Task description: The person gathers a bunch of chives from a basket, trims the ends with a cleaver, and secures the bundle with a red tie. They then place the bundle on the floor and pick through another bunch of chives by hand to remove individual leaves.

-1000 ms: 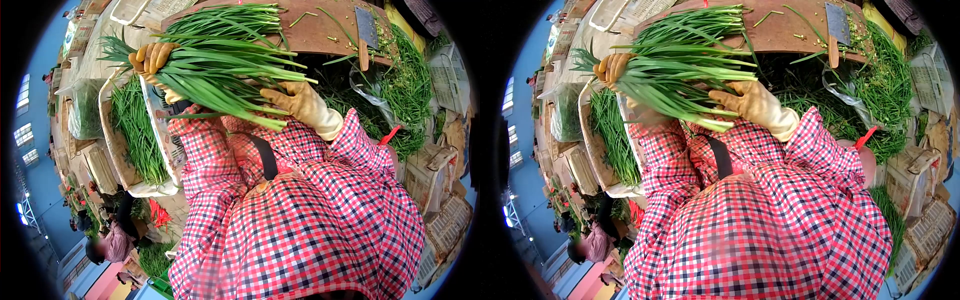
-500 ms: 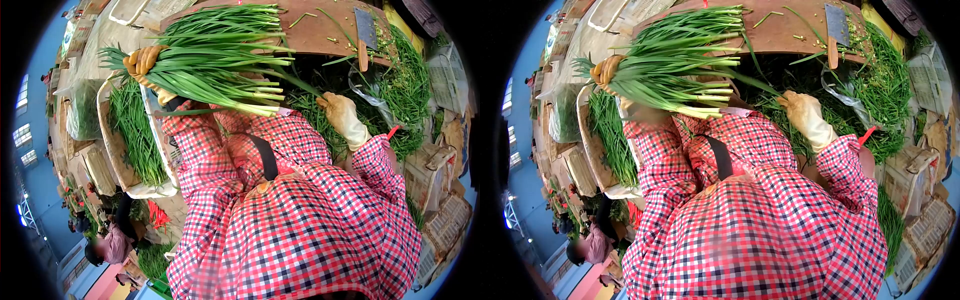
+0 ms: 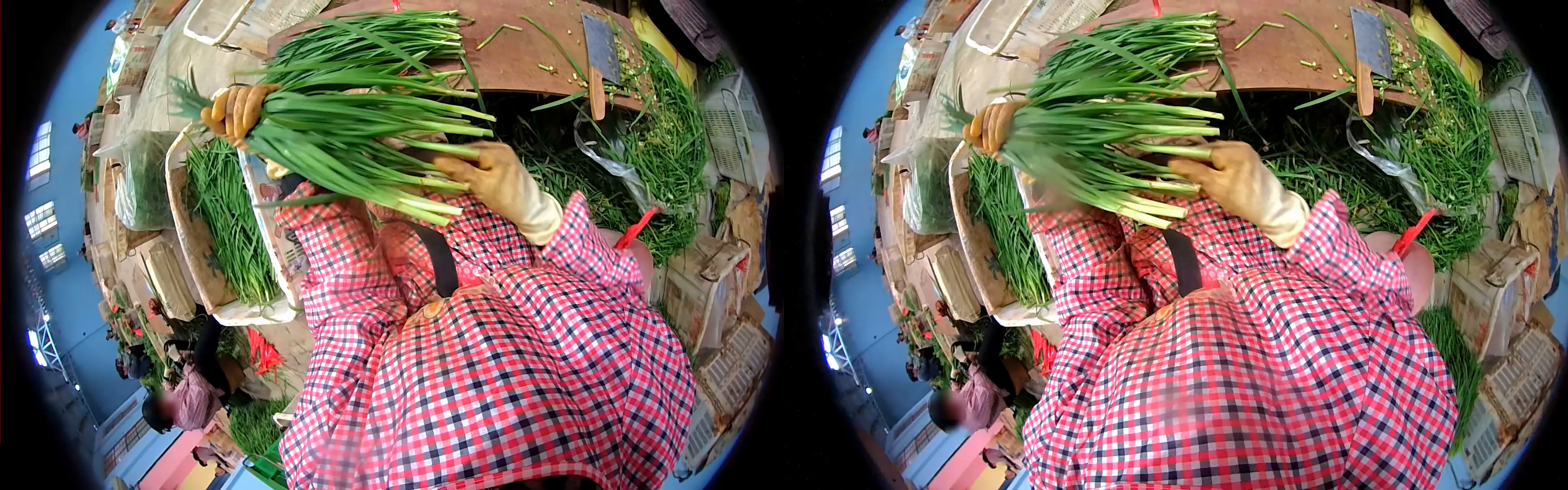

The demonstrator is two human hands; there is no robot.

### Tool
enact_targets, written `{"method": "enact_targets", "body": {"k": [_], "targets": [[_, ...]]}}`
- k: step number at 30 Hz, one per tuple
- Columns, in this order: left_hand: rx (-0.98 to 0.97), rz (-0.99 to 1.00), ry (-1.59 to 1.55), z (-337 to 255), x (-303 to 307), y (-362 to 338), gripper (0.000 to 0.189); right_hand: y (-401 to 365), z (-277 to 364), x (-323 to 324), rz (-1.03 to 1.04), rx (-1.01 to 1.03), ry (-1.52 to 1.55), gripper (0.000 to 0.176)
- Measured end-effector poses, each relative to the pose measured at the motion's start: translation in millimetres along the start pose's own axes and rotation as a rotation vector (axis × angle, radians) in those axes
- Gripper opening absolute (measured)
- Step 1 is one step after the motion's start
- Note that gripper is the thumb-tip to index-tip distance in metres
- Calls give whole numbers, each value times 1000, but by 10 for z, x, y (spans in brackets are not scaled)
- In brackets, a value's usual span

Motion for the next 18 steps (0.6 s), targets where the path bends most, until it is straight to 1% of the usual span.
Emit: {"method": "enact_targets", "body": {"k": [1, 2, 4, 6, 7, 10, 12, 13, 14, 15, 16, 17, 18], "targets": [[-62, -61, 39, 30, -60, 19, 34, -136, -27, 55, -115, 175, -126, 18], [-92, -25, 63, -75, -95, 35, 33, -195, -510, 67, 40, -439, 331, 14], [-67, -121, 142, -181, -118, 25, 32, -378, -988, 200, 80, -667, 261, 18], [-66, -100, 128, -180, -159, 71, 32, -284, -1135, 364, -32, -377, 329, 30], [-70, -74, 115, -153, -195, 84, 32, -134, -928, 447, 25, -368, 167, 50], [-80, -13, 81, -54, -258, 111, 31, 263, -654, 391, -76, -251, 222, 65], [-86, 11, 66, -17, -306, 127, 31, 496, -708, 165, -42, -136, 337, 72], [-87, 23, 60, 7, -326, 128, 30, 504, -629, 43, 127, -130, 723, 60], [-89, 35, 52, 16, -361, 126, 30, 500, -551, -79, 293, -167, 1103, 49], [-85, 43, 49, 14, -385, 149, 30, 522, -571, -63, 174, -104, 698, 38], [-81, 53, 44, 29, -393, 154, 30, 467, -733, -67, 156, -313, 648, 29], [-82, 59, 38, 33, -393, 156, 30, 375, -868, -58, 145, -522, 607, 24], [-85, 67, 30, 41, -412, 145, 30, 294, -1033, 10, 126, -523, 565, 21]]}}
Point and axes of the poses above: each hand's wrist, its own y-axis towards the middle knuckle, its own x-axis out of the back of the hand, z = x × y, the point moved 9 cm from there along y, towards the middle knuckle, and after that the axes turned 12 degrees about -x, right-handed, at the moved point
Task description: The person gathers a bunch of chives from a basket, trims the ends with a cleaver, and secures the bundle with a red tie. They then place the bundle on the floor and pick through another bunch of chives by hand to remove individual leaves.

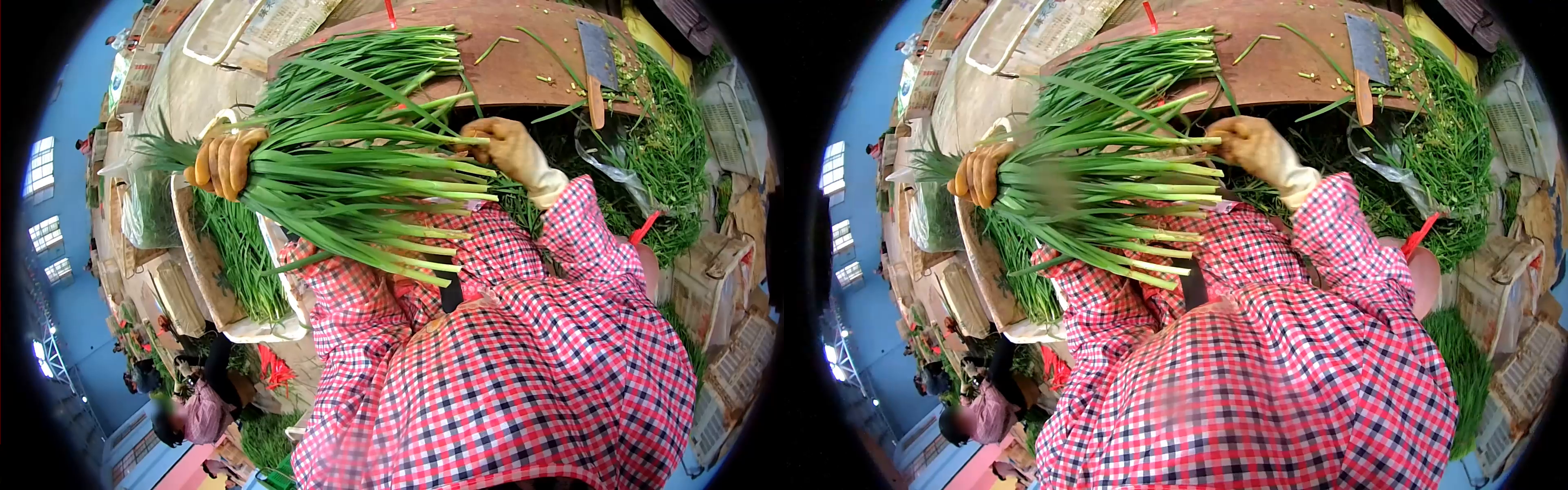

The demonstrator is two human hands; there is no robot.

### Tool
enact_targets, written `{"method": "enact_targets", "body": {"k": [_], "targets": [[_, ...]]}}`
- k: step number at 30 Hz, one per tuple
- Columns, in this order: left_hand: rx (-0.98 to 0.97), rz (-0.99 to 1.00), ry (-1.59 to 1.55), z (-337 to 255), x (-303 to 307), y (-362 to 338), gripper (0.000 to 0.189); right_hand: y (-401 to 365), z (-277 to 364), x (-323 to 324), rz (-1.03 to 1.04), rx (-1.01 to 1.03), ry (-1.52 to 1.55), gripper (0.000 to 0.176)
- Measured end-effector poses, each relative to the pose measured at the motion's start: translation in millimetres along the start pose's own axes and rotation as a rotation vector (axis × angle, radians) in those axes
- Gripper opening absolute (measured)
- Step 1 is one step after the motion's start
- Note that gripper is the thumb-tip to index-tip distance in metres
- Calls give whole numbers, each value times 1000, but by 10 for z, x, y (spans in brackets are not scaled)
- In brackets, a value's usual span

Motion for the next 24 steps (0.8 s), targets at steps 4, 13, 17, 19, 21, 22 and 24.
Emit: {"method": "enact_targets", "body": {"k": [4, 13, 17, 19, 21, 22, 24], "targets": [[-27, 20, -23, 12, -59, -6, 29, -85, -475, 578, -81, -217, -374, 25], [-23, 39, -50, 104, -108, -9, 29, 101, 494, -107, 148, 229, 35, 46], [-25, 39, -56, 105, -137, -44, 29, 110, 299, -121, 162, 72, 28, 28], [-33, 44, -62, 103, -158, -58, 29, 54, 144, 158, 67, 28, -77, 24], [-31, 51, -67, 109, -176, -54, 29, 51, -118, 455, 1, -98, -273, 22], [-33, 51, -72, 109, -176, -46, 29, 22, -242, 573, -45, -194, -406, 21], [-38, 56, -74, 103, -201, -42, 29, -62, -228, 477, 138, -65, -256, 34]]}}
Point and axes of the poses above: each hand's wrist, its own y-axis towards the middle knuckle, its own x-axis out of the back of the hand, z = x × y, the point moved 9 cm from there along y, towards the middle knuckle, and after that the axes turned 12 degrees about -x, right-handed, at the moved point
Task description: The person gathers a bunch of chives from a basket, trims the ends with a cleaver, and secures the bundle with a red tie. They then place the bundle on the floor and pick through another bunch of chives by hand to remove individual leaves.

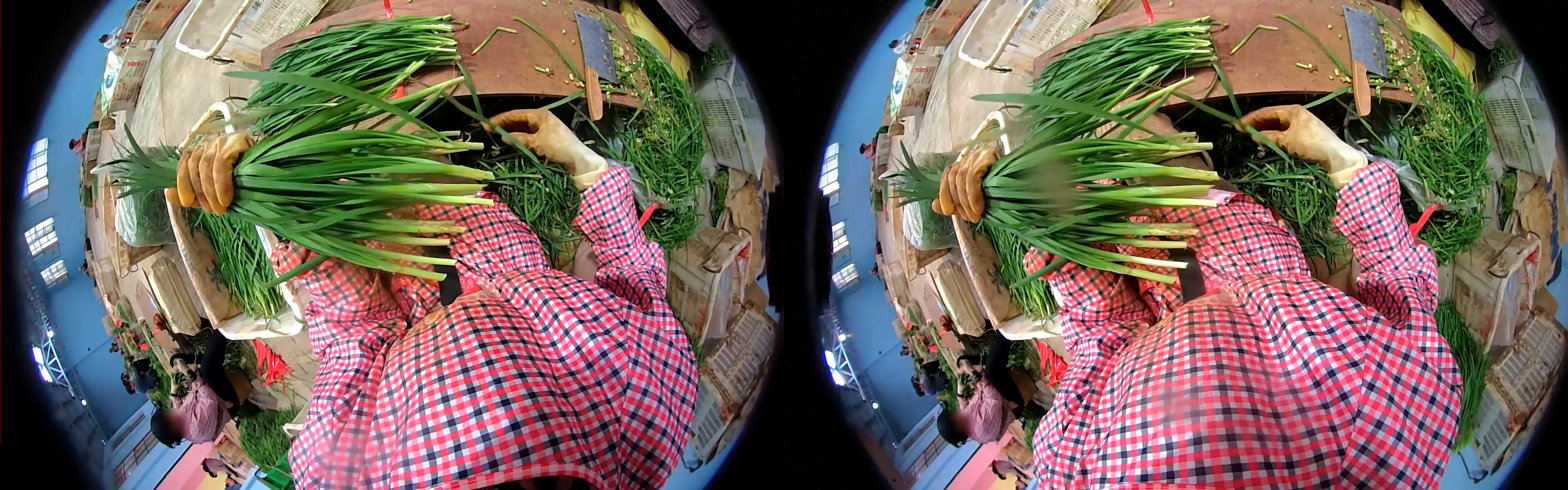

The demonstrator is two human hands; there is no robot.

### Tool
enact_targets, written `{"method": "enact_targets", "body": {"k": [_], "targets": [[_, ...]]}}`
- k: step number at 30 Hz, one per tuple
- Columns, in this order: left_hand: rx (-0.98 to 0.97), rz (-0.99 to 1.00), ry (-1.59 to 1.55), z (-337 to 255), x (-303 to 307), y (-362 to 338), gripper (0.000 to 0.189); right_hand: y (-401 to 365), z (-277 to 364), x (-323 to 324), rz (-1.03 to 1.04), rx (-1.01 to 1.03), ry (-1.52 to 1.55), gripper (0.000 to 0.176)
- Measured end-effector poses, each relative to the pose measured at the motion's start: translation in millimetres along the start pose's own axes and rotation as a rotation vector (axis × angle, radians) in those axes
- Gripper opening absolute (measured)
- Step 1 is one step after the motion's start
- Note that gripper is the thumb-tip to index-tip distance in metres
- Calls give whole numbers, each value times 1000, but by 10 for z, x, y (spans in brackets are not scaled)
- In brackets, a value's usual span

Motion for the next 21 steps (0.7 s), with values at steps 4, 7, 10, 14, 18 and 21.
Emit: {"method": "enact_targets", "body": {"k": [4, 7, 10, 14, 18, 21], "targets": [[-8, 6, -8, -1, -23, 16, 29, 23, 584, -291, 148, 198, 191, 59], [-17, 8, -10, -33, -26, -1, 30, 131, 895, -541, 190, 240, 342, 50], [-37, 14, -23, -65, -13, 8, 30, 126, 873, -505, 30, 224, 279, 20], [-253, -52, -161, 110, -106, -28, 30, 25, 442, -191, -131, -2, 87, 22], [-392, -128, -275, 291, -171, 20, 30, 5, 103, 95, -145, -61, -200, 27], [-148, -56, -116, 114, -106, 5, 31, -75, 625, -197, 56, 159, 2, 56]]}}
Point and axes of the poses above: each hand's wrist, its own y-axis towards the middle knuckle, its own x-axis out of the back of the hand, z = x × y, the point moved 9 cm from there along y, towards the middle knuckle, and after that the axes turned 12 degrees about -x, right-handed, at the moved point
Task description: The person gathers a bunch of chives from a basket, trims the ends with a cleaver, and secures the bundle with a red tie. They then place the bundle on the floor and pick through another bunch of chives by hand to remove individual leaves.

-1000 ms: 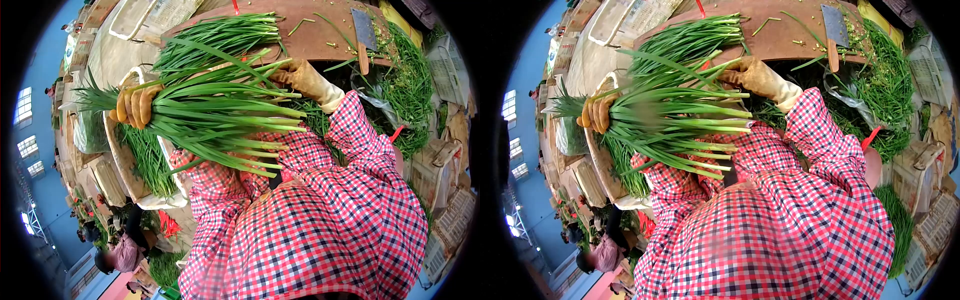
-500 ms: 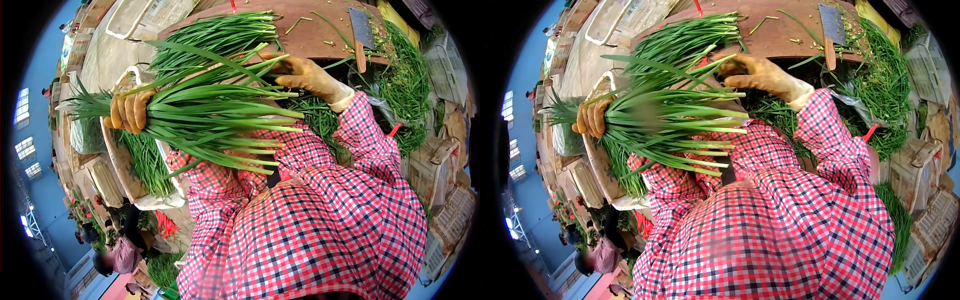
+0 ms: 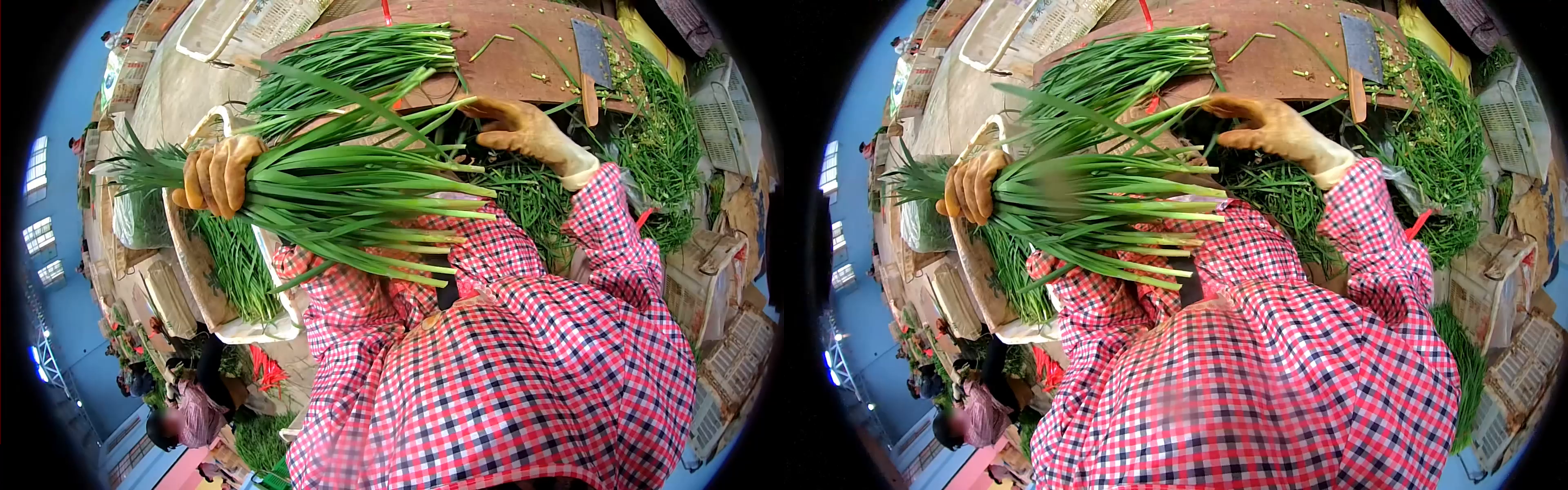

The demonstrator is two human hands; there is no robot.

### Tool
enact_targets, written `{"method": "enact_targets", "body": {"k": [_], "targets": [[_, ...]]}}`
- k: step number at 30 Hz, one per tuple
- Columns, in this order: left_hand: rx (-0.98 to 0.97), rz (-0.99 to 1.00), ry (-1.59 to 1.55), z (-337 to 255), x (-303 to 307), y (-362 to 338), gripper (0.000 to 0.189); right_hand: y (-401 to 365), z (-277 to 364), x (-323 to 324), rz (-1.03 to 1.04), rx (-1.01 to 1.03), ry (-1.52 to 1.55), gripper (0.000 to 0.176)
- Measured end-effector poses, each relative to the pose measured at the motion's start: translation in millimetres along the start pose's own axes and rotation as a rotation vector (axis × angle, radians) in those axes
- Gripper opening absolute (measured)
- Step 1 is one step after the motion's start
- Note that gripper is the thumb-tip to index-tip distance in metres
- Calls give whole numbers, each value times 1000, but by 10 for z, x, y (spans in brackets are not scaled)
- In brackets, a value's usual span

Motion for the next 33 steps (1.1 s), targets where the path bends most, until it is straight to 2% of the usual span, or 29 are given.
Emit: {"method": "enact_targets", "body": {"k": [1, 2, 5, 6, 10, 13, 14, 15, 16, 17, 19, 21, 22, 23, 24, 25, 26, 27, 29, 30, 31, 33], "targets": [[83, 32, 84, -35, 15, 18, 31, 72, 122, -98, 18, 24, -58, 65], [166, 64, 170, -50, 35, -16, 32, 163, 221, -209, 62, 164, 157, 72], [177, 64, 170, -8, 41, -33, 32, 372, 448, -407, 152, 410, 406, 68], [149, 64, 159, 34, 28, -26, 31, 459, 425, -421, 225, 314, 484, 59], [179, 152, 189, 4, -63, -10, 31, 426, 445, -355, 110, 151, 370, 49], [183, 142, 164, 9, -52, -18, 32, 454, 110, -461, 181, 41, 553, 40], [165, 106, 189, -12, -46, -34, 32, 403, 225, -451, 282, 157, 695, 33], [148, 69, 213, -28, -24, -52, 32, 361, 113, -355, 190, 45, 671, 28], [107, 40, 244, -8, -7, -69, 32, 308, 67, -272, 88, 30, 630, 26], [144, 77, 199, 43, -9, -76, 32, 259, 16, -185, -13, 16, 588, 25], [216, 151, 108, 109, 70, -82, 33, 167, -46, -67, -94, 110, 420, 25], [259, 143, 46, 193, 148, -137, 33, 88, -163, -4, 66, 58, 490, 25], [254, 56, 93, 191, 167, -167, 32, 7, -275, 117, -122, -40, 476, 25], [253, -32, 138, 168, 184, -183, 32, -76, -241, 229, -177, -11, 340, 25], [268, 38, 123, 99, 135, -127, 31, -116, -450, 369, -238, -121, 249, 25], [202, -23, 147, 65, 92, -109, 31, -168, -542, 461, -294, -230, 158, 26], [181, -18, 134, 47, 72, -100, 30, -240, -622, 530, -379, -371, -112, 25], [161, -10, 120, 32, 54, -81, 30, -329, -590, 496, -353, -354, -239, 30], [119, 0, 97, -7, 39, -76, 29, -289, -424, 247, -195, -109, -55, 35], [99, 2, 83, -15, 34, -78, 29, -279, -99, 89, -74, -24, 45, 41], [80, 3, 68, -18, 48, -75, 29, -220, 53, -65, 71, 22, 172, 63], [86, 8, 93, 19, 59, -72, 28, -200, 440, -321, 69, 70, 176, 53]]}}
Point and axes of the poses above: each hand's wrist, its own y-axis towards the middle knuckle, its own x-axis out of the back of the hand, z = x × y, the point moved 9 cm from there along y, towards the middle knuckle, and after that the axes turned 12 degrees about -x, right-handed, at the moved point
